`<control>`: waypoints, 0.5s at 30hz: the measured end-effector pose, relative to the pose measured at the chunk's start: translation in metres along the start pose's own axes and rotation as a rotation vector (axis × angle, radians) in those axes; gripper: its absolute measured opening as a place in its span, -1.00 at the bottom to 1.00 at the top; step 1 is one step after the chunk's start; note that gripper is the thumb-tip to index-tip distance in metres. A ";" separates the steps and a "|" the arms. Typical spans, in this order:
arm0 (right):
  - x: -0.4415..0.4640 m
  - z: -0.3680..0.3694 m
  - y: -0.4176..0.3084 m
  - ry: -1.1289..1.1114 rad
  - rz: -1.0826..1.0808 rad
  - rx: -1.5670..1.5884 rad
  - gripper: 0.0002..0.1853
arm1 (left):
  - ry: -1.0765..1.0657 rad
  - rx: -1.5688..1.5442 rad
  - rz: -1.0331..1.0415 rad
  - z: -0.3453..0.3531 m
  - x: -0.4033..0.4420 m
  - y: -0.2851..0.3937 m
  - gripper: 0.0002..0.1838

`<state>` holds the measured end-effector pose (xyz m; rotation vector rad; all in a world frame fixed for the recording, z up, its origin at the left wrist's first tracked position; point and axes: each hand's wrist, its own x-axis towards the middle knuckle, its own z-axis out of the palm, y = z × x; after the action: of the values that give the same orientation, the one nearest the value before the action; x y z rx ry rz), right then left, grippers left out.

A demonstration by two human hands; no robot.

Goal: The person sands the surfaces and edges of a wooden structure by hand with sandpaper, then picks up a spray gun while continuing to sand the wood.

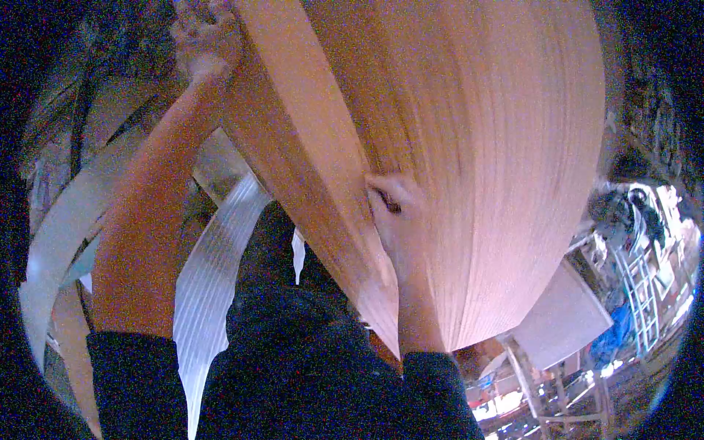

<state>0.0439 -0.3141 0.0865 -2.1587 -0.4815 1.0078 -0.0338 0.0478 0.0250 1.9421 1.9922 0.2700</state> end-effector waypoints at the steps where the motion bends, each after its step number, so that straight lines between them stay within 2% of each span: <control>1: -0.009 0.000 0.008 -0.013 -0.009 -0.010 -0.83 | -0.010 0.007 0.001 0.004 0.003 0.000 -0.22; 4: -0.015 0.004 0.004 0.086 -0.033 -0.017 -0.84 | -0.027 0.009 0.001 0.004 0.000 0.000 -0.22; 6: 0.011 0.010 -0.012 0.072 -0.276 -0.219 -0.82 | -0.046 0.004 0.007 0.004 0.000 0.001 -0.21; 9: 0.052 0.023 -0.053 0.081 -0.354 -0.197 -0.81 | -0.094 -0.001 0.006 0.000 -0.005 -0.001 -0.21; 13: 0.012 0.018 -0.023 0.077 -0.361 -0.222 -0.80 | -0.199 0.026 0.026 0.006 0.000 -0.006 -0.21; 15: -0.018 0.010 -0.001 0.084 -0.206 -0.163 -0.81 | -0.243 0.050 0.025 0.006 0.000 -0.012 -0.21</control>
<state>0.0254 -0.3198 0.0917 -2.2289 -0.7511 0.7853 -0.0425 0.0469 0.0149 1.9283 1.8343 -0.0101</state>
